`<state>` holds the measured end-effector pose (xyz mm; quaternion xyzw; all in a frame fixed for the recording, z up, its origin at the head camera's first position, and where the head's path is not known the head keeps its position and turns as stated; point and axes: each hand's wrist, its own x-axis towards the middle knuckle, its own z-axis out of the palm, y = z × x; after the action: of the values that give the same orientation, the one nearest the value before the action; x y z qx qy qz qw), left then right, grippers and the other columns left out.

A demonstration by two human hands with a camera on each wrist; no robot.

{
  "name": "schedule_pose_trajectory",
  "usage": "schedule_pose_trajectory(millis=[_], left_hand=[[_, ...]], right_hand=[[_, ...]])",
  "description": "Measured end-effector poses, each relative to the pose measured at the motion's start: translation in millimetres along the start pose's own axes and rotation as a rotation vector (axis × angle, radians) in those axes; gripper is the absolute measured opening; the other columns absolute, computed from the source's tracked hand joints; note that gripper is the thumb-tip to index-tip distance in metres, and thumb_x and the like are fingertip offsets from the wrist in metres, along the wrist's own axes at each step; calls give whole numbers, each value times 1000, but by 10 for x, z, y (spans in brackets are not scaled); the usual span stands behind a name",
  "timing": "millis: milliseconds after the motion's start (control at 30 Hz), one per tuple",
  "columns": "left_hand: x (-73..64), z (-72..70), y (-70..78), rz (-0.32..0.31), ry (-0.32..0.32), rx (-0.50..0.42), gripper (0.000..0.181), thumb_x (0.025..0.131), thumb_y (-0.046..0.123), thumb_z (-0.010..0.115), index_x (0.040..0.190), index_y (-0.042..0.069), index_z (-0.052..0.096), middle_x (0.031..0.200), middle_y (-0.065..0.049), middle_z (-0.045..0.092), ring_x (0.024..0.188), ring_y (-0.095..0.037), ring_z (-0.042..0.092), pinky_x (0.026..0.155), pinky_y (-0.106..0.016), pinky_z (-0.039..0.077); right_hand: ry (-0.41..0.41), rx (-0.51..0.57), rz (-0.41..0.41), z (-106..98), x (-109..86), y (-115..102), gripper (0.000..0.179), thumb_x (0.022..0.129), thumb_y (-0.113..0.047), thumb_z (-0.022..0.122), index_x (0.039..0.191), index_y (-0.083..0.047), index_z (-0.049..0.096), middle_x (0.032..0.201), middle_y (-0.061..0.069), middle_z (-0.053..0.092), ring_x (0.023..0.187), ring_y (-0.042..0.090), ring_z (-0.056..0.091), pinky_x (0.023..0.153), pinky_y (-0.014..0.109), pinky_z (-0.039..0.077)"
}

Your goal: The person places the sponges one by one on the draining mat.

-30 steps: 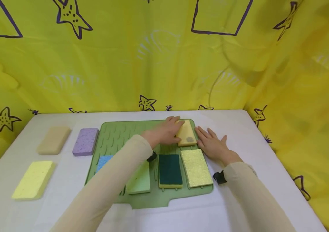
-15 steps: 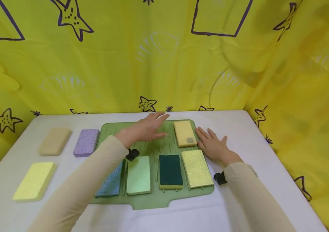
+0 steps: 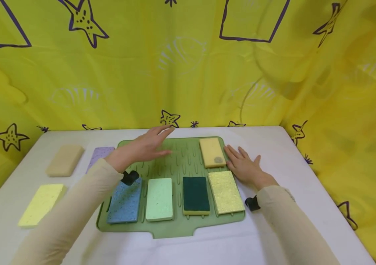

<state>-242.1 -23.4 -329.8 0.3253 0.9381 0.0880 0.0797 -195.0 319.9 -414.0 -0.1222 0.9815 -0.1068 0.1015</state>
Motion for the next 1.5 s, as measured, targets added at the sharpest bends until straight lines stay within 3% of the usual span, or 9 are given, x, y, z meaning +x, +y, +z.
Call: schedule_pose_trajectory(millis=[400, 800, 1133, 1267, 1500], left_hand=[[-252, 132, -257, 28, 19, 12, 77, 98, 36, 60, 157, 4, 21, 163, -21, 21, 149, -41, 24, 121, -52, 25], [-508, 148, -479, -46, 57, -20, 79, 96, 33, 65, 156, 2, 24, 162, -23, 22, 146, -47, 26, 116, -59, 31], [-712, 183, -718, -53, 105, -30, 77, 94, 29, 67, 153, -3, 28, 158, -28, 27, 143, -49, 30, 114, -59, 34], [-757, 203, -776, -50, 103, -38, 74, 95, 27, 66, 152, -5, 30, 156, -30, 28, 142, -50, 31, 114, -59, 34], [-870, 240, -895, -105, 90, -52, 72, 97, 27, 63, 152, -4, 29, 157, -29, 26, 141, -52, 30, 113, -62, 32]], right_hand=[[-19, 9, 6, 36, -21, -21, 61, 108, -40, 29, 161, -16, 10, 168, 11, 10, 150, 48, 9, 99, 88, -2], [-20, 12, 4, 16, -19, -36, 62, 108, -41, 30, 161, -18, 8, 168, 10, 9, 150, 48, 8, 99, 88, -2], [-11, 5, 0, 2, -24, -36, 61, 108, -39, 29, 161, -17, 7, 168, 10, 9, 150, 48, 8, 99, 88, -3], [-7, 4, -1, -2, -24, -34, 61, 108, -39, 29, 161, -18, 7, 168, 10, 10, 150, 48, 8, 98, 89, -2], [-6, 11, 2, 4, -22, -35, 61, 108, -38, 30, 161, -18, 8, 168, 9, 9, 150, 48, 7, 98, 89, -3]])
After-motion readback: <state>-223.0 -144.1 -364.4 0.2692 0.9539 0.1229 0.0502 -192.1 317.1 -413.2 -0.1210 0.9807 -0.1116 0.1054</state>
